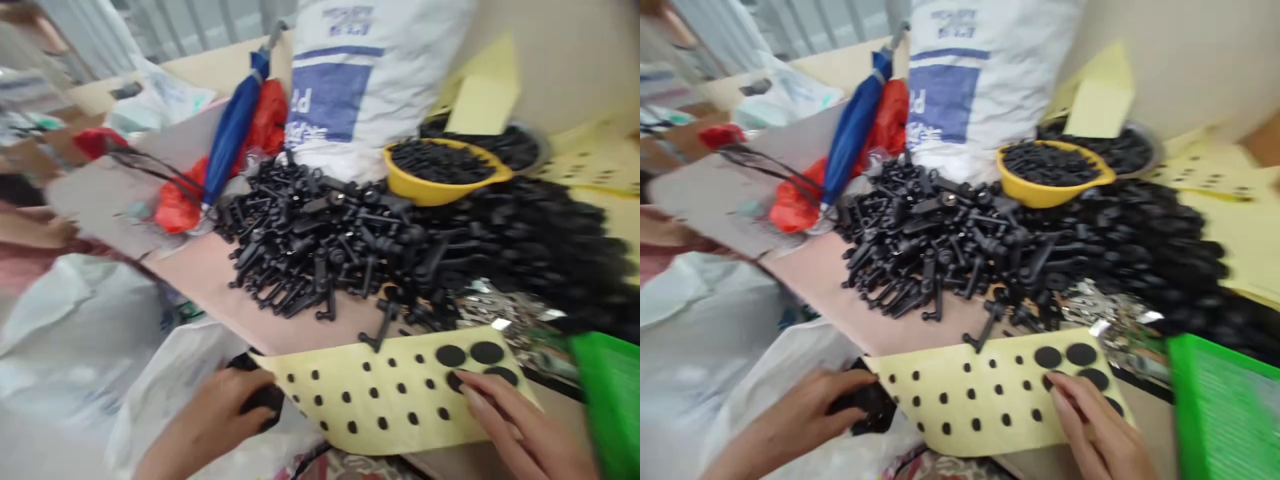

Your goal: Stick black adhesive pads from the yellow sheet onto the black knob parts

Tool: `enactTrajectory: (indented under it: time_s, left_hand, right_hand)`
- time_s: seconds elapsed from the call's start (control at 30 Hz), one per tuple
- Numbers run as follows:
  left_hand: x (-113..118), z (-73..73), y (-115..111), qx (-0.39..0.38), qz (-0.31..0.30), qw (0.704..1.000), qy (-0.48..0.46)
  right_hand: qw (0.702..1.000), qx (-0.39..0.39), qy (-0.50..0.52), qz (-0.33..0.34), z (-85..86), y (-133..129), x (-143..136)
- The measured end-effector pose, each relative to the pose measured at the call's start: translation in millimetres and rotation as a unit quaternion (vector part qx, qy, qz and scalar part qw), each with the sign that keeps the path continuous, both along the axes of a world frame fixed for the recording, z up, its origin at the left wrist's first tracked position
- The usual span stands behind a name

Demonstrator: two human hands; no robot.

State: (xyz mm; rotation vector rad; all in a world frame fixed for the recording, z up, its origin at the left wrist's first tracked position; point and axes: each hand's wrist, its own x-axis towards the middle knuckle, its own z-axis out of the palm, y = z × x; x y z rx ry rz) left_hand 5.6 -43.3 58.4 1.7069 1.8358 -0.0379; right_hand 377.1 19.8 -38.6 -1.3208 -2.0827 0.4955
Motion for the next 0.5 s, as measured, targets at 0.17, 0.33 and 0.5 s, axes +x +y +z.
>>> enactTrajectory:
  time_s: [0.17, 0.33, 0.5]
  left_hand:
    - [7, -20.3, 25, 0.158, -0.047, 0.985, 0.059]
    - [112, -31.2, 64, 0.214, -0.292, 0.926, -0.109]
    - [168, -50.3, 86, 0.228, -0.392, 0.888, -0.08]
  right_hand:
    - [0.987, 0.076, -0.129, -0.056, 6.7, 10, 8]
    - [0.981, 0.079, -0.157, -0.083, -6.8, 4, -1]
    - [0.981, 0.083, -0.162, -0.068, -3.2, 2, -1]
